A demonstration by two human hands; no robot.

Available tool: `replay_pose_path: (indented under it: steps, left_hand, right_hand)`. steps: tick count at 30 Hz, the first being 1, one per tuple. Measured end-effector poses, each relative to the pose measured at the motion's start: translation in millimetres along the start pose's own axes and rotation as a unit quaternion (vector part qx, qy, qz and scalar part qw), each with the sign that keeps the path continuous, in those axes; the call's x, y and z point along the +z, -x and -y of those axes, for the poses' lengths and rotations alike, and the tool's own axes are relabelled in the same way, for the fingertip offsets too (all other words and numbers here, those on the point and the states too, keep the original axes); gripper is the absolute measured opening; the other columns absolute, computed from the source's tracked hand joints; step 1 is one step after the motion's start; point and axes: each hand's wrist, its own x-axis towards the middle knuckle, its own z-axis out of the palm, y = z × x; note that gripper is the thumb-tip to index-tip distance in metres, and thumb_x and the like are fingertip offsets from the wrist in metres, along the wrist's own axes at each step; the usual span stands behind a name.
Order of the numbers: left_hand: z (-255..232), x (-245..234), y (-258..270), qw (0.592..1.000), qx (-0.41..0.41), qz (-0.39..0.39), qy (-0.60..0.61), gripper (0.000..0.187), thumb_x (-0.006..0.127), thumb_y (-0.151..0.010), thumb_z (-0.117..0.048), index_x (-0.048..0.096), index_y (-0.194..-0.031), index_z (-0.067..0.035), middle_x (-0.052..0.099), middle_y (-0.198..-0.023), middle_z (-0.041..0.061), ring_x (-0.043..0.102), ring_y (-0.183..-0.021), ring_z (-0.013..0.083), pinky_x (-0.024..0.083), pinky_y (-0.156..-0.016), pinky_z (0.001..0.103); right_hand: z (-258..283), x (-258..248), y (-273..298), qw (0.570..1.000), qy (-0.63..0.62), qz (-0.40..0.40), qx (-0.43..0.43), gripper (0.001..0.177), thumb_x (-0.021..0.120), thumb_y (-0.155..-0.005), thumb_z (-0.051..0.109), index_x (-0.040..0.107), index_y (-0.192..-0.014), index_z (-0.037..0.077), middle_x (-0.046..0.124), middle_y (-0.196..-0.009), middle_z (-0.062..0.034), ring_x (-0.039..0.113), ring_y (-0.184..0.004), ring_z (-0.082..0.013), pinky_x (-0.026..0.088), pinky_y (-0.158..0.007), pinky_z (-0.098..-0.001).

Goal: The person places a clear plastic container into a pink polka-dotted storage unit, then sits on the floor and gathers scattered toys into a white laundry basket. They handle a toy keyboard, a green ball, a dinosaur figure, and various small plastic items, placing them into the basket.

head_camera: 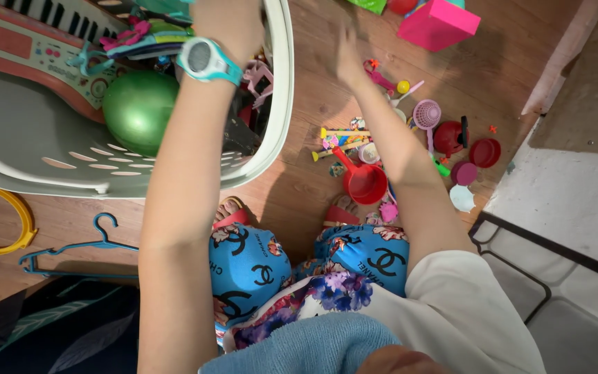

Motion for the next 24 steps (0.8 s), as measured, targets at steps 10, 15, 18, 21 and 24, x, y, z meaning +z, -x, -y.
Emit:
replay_pose_path:
  steps: [10,15,18,21,24]
  left_hand:
    - [-33.7,-16.2,-11.2,0.993,-0.03,0.114,-0.007,0.01,0.073,-0.071,-0.002,0.077,-0.08,-0.002,0.07,-0.073,0.024,0.072,-0.073,0.0407,0.06,-0.065,0.047]
    - [-37.6,-10.4,-8.7,0.994,-0.017,0.105,-0.013,0.007,0.073,-0.074,-0.002,0.077,-0.08,-0.002,0.07,-0.074,0.023,0.073,-0.073,0.0396,0.06,-0.065,0.046]
    - [-38.2,-6.5,-6.2,0.994,-0.017,0.107,-0.017,0.007,0.073,-0.074,-0.001,0.077,-0.079,-0.002,0.071,-0.074,0.023,0.073,-0.073,0.0391,0.061,-0.064,0.045]
    - [-37.9,-5.4,-5.0,0.995,-0.015,0.097,-0.017,0.007,0.074,-0.073,-0.001,0.077,-0.079,-0.002,0.071,-0.074,0.023,0.073,-0.072,0.0385,0.061,-0.063,0.045]
    - [-33.3,1.1,-3.1,0.996,0.004,0.085,-0.018,0.008,0.074,-0.072,-0.002,0.077,-0.079,-0.002,0.071,-0.075,0.022,0.073,-0.072,0.0379,0.061,-0.063,0.044]
  right_hand:
    - [-61.6,9.1,81.1,0.954,0.165,0.161,0.192,0.059,0.078,-0.075,0.005,0.053,-0.129,0.008,0.048,-0.138,-0.0239,0.05,-0.125,-0.0475,0.049,-0.094,-0.0571]
    - [-29.7,-13.9,65.8,0.996,0.051,0.076,0.005,0.032,0.079,-0.07,0.002,0.061,-0.097,0.001,0.059,-0.104,-0.0256,0.06,-0.096,-0.0467,0.051,-0.08,-0.0513]
    - [31.4,-43.7,27.7,0.994,-0.075,-0.077,-0.018,0.024,0.074,-0.087,-0.002,0.063,-0.107,0.004,0.06,-0.102,-0.0171,0.062,-0.092,-0.0343,0.051,-0.08,-0.0428]
    - [123.4,-93.3,1.3,0.891,-0.42,-0.15,-0.08,0.031,0.059,-0.091,-0.017,0.053,-0.117,0.0,0.054,-0.112,-0.0123,0.056,-0.096,-0.0177,0.048,-0.085,-0.0277]
    - [216.4,-145.9,24.9,0.844,-0.481,-0.155,-0.181,0.029,0.059,-0.104,-0.015,0.044,-0.119,0.005,0.057,-0.12,-0.0092,0.063,-0.101,-0.017,0.057,-0.094,-0.0297]
